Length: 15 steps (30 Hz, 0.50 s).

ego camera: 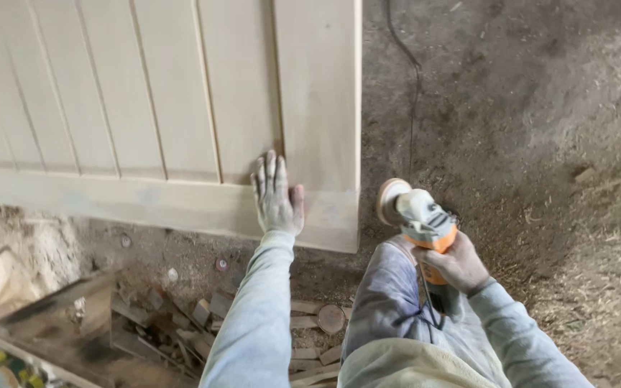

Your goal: The person uses a handheld power sander to smooth the surfaces and edges of a large wooden door lying on a dusty floor.

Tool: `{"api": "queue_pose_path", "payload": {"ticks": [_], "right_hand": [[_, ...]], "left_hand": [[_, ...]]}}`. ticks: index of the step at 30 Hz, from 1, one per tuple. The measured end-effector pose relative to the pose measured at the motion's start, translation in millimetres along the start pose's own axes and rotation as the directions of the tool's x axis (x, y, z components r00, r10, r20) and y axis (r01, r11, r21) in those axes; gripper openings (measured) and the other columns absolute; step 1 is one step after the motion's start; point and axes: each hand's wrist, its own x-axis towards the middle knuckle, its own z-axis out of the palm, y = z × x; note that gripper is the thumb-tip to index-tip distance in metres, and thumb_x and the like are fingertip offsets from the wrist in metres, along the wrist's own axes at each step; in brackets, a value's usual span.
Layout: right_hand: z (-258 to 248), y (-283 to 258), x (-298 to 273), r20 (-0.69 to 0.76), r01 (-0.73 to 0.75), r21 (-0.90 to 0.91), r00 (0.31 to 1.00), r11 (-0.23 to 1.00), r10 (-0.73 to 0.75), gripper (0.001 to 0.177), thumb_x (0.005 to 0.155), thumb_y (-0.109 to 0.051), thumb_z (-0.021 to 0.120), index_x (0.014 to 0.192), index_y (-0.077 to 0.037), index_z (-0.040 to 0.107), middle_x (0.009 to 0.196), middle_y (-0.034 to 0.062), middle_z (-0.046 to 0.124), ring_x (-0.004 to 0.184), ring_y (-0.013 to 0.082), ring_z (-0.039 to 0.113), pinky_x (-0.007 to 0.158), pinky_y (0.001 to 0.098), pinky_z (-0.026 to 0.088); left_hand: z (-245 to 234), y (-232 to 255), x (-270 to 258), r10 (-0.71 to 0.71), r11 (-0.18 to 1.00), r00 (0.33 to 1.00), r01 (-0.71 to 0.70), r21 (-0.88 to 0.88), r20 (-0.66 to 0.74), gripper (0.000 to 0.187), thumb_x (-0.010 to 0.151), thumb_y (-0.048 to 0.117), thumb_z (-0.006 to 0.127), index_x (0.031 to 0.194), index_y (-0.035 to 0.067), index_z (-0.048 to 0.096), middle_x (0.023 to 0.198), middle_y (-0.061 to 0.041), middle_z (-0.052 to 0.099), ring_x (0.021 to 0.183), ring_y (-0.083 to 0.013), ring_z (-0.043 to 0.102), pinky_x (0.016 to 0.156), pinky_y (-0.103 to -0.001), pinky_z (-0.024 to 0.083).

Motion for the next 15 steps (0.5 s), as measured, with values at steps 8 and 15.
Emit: {"api": "queue_pose_path", "payload": {"ticks": [8, 15], "right_hand": [[-79, 32, -56, -0.149, 0.022, -0.104, 0.988, 0.994, -0.038, 0.053, 0.075, -0.005, 0.079, 0.125, 0.003, 0.067, 0.113, 0.0136, 0.078, 0.104, 0.0217, 0.074, 0.092, 0.0378, 0.057], [-154, 30, -44, -0.34, 0.064, -0.08, 0.936, 0.995, -0.087, 0.059, 0.075, -0.006, 0.079, 0.131, 0.004, 0.064, 0.12, 0.0165, 0.072, 0.108, 0.0262, 0.069, 0.092, 0.0423, 0.056]], "left_hand": [[-9, 2, -7, 0.024, 0.987, 0.994, -0.041, -0.154, -0.11, 0.062, 0.103, 0.039, 0.048, 0.156, 0.007, 0.04, 0.17, -0.013, 0.028, 0.159, -0.0355, 0.021, 0.13, -0.051, 0.014], [-5, 0, -8, -0.011, 0.985, 0.995, -0.006, -0.175, -0.095, 0.057, 0.101, 0.034, 0.052, 0.151, 0.008, 0.046, 0.17, -0.015, 0.029, 0.158, -0.0372, 0.022, 0.129, -0.052, 0.015]]}}
